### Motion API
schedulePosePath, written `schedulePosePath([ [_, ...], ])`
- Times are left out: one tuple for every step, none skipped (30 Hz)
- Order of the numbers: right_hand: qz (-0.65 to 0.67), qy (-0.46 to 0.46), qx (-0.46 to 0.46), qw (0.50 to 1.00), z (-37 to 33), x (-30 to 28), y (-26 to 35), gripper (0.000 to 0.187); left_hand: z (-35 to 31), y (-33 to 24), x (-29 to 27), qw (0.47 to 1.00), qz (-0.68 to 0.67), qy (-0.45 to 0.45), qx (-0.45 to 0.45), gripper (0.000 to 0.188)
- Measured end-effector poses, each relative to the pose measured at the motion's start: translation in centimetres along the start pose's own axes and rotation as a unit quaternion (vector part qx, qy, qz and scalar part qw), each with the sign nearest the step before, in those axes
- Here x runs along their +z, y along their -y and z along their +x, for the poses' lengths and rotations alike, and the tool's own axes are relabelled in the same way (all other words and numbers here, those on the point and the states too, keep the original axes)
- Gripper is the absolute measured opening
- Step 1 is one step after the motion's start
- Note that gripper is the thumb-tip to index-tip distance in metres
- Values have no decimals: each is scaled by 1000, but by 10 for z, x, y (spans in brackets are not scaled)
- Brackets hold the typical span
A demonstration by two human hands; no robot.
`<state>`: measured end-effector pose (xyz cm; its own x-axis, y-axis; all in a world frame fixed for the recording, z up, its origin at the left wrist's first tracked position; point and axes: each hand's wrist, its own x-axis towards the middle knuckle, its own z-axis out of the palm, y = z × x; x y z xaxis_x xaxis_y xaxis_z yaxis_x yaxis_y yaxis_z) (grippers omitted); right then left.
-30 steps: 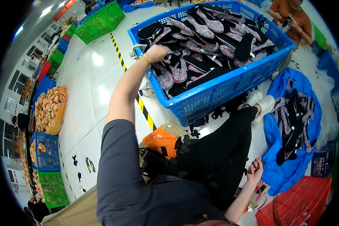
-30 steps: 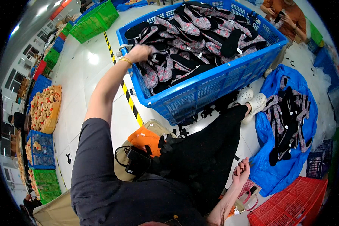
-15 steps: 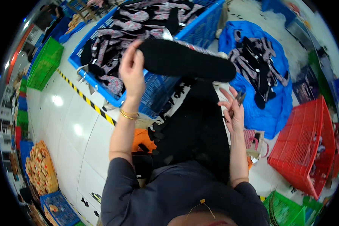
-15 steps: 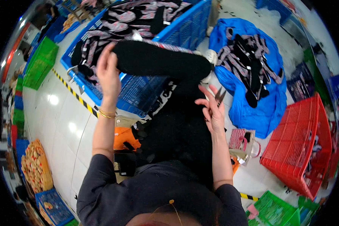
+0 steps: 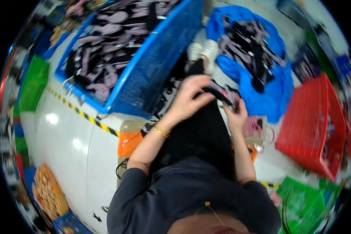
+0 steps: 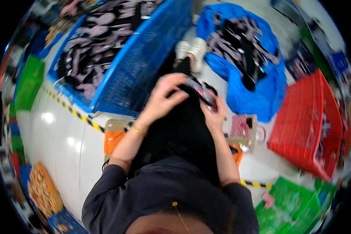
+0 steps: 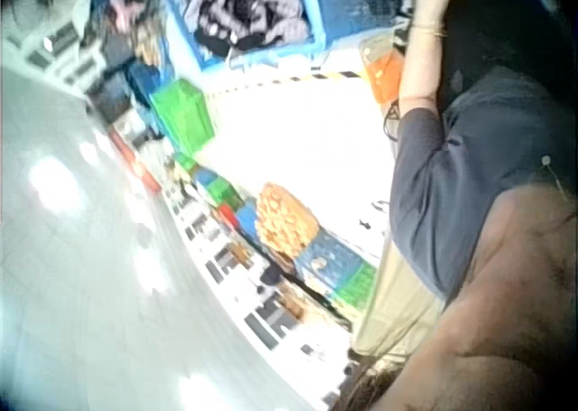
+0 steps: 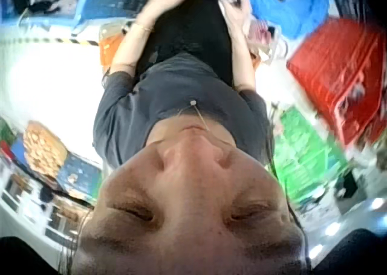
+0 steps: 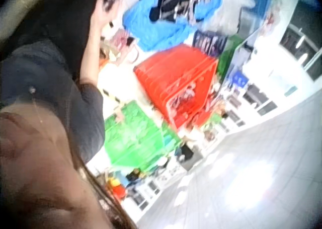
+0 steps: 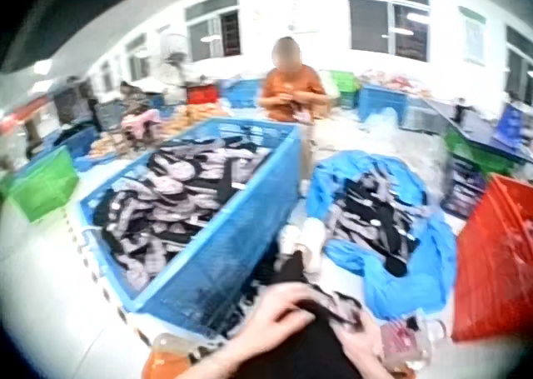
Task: The person sits on a low stool and repeatedly picks up floral-patterned slippers from a blue crate. They use small scissors to trim loose threads and excess fabric from the slipper edges, then place the finished items into a red crate.
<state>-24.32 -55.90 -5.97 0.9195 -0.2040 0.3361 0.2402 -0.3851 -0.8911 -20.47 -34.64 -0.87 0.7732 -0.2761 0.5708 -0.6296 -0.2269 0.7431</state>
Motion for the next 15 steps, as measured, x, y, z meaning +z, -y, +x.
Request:
schedulePosePath([
  [-25, 2, 32, 999, -9, 0, -7, 43, -2, -4, 7, 1000, 14, 19, 16, 41],
  [-21, 10, -88, 996, -12, 1, -12, 42, 4, -12, 7, 990, -53, 112, -66, 43],
  [-45, 28, -161, 986, -14, 2, -15, 41, -7, -9, 17, 995, -27, 86, -43, 45],
  [-23, 49, -183, 982, -17, 4, -19, 38, -19, 0, 24, 998, -3, 65, -16, 46],
  [-11, 59, -179, 982, -21, 7, -19, 38, -23, 2, 21, 994, -42, 84, -50, 47],
  [-9, 63, -171, 983, -25, 8, -19, 38, -26, 4, 15, 987, -93, 107, -79, 47],
  [-23, 73, -187, 979, -29, 11, -19, 39, -29, 2, 5, 971, -125, 145, -146, 48],
  [-42, 79, -198, 976, -34, 8, -18, 39, -32, -2, 3, 945, -164, 186, -212, 48],
  [-28, 93, -201, 975, -39, 10, -17, 42, -35, -4, 0, 937, -167, 194, -238, 45],
  [-27, 112, -208, 971, -41, 13, -16, 43, -40, 1, -1, 951, -135, 179, -212, 44],
  [-19, 126, -197, 972, -49, 13, -20, 42, -45, 6, -1, 962, -108, 169, -184, 42],
  [-11, 139, -186, 973, -55, 15, -23, 42, -50, 10, 0, 971, -81, 160, -156, 41],
  [5, 143, -177, 974, -60, 17, -26, 41, -54, 15, 1, 972, -53, 170, -156, 30],
  [-8, 129, -195, 972, -58, 20, -17, 39, -55, 13, 0, 972, -26, 172, -158, 27],
  [-3, 150, -175, 973, -61, 19, -19, 37, -56, 11, 0, 972, 0, 174, -159, 25],
])
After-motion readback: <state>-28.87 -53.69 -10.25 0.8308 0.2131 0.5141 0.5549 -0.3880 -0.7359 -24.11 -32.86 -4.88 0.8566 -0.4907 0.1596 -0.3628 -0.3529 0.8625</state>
